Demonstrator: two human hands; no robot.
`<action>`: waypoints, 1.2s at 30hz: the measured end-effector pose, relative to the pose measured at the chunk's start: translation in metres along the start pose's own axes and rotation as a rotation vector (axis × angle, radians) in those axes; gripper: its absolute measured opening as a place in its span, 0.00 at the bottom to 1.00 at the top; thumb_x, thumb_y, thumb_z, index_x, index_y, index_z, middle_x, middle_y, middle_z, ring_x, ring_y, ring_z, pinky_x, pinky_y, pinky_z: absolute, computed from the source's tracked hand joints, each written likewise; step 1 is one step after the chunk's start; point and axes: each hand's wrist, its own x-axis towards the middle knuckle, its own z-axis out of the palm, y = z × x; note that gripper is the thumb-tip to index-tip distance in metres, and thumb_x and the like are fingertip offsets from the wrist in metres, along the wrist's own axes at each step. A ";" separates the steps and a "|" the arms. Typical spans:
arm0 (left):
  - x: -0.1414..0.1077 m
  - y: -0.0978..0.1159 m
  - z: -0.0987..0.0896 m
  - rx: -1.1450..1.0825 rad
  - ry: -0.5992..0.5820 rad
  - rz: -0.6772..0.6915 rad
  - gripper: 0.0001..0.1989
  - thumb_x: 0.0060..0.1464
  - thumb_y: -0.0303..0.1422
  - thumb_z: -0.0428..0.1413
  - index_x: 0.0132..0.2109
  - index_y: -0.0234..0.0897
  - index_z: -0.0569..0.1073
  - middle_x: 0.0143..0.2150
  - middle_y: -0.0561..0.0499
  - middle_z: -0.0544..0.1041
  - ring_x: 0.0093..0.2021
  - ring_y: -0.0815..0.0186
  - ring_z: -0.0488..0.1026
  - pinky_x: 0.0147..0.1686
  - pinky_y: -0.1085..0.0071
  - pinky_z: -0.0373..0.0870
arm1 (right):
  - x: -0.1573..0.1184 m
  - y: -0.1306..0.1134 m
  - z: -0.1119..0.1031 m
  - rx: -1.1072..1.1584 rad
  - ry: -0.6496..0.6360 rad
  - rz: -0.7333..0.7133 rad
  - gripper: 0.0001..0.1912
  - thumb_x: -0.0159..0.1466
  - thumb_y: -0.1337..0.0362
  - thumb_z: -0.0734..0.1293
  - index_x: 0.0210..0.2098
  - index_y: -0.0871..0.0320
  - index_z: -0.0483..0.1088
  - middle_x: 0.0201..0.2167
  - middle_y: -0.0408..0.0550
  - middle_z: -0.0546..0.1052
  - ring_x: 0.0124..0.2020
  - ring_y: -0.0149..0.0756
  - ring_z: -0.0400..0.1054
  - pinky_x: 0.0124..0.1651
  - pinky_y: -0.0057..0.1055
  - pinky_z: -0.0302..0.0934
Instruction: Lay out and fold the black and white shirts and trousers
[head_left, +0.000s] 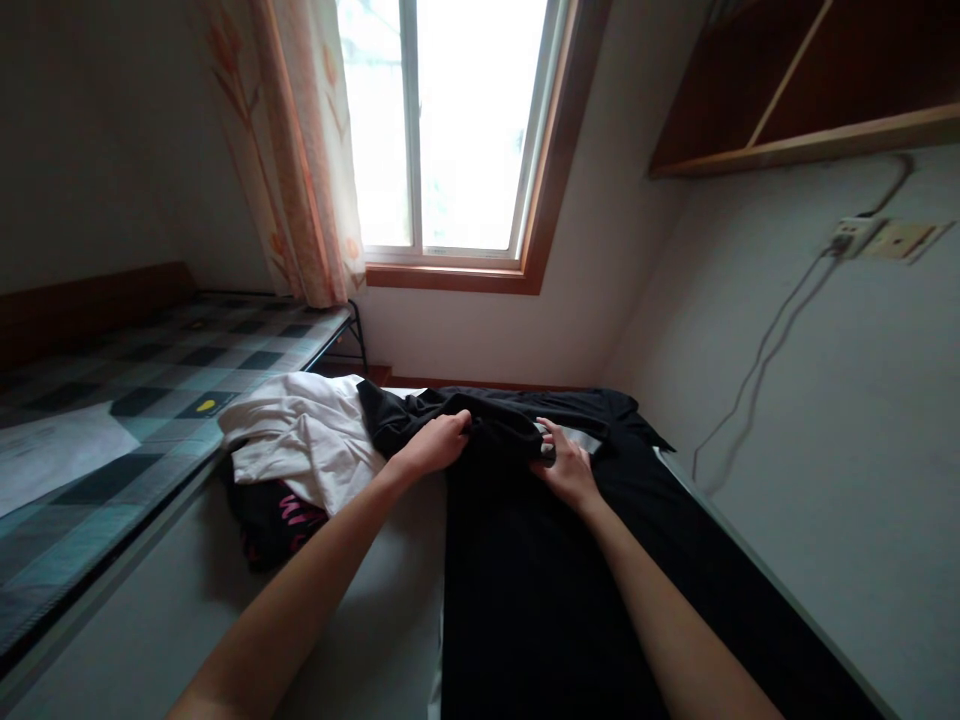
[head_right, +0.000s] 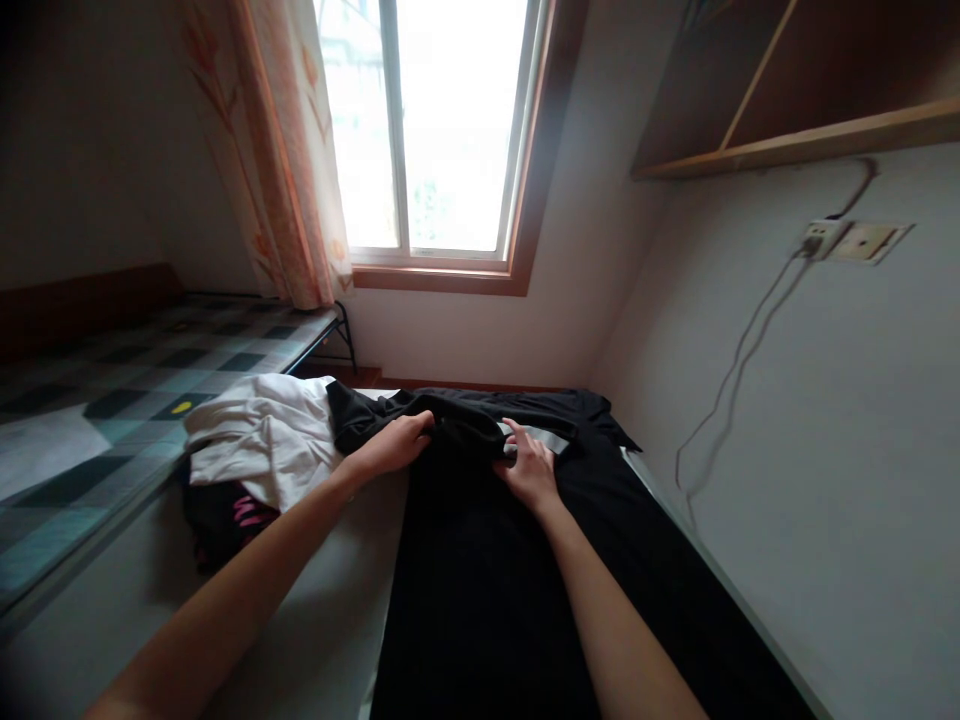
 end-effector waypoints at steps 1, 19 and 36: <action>0.002 -0.001 -0.004 -0.057 0.028 0.007 0.07 0.56 0.26 0.50 0.41 0.39 0.70 0.36 0.49 0.77 0.39 0.61 0.75 0.40 0.68 0.68 | 0.000 0.000 0.000 0.005 -0.018 -0.014 0.37 0.53 0.63 0.68 0.62 0.51 0.59 0.43 0.47 0.75 0.46 0.47 0.68 0.53 0.49 0.55; 0.004 -0.023 -0.032 -0.072 0.394 -0.015 0.09 0.49 0.25 0.57 0.39 0.40 0.73 0.37 0.51 0.71 0.39 0.64 0.72 0.43 0.68 0.68 | 0.003 0.003 -0.002 0.005 0.250 -0.071 0.12 0.61 0.53 0.66 0.30 0.55 0.72 0.35 0.51 0.71 0.41 0.45 0.65 0.46 0.43 0.59; -0.012 0.009 -0.020 -0.155 -0.120 0.242 0.38 0.44 0.43 0.66 0.62 0.46 0.64 0.65 0.43 0.58 0.56 0.56 0.69 0.56 0.62 0.66 | 0.007 -0.009 -0.005 0.257 0.396 -0.033 0.11 0.62 0.62 0.58 0.37 0.57 0.70 0.34 0.51 0.76 0.33 0.41 0.67 0.41 0.38 0.62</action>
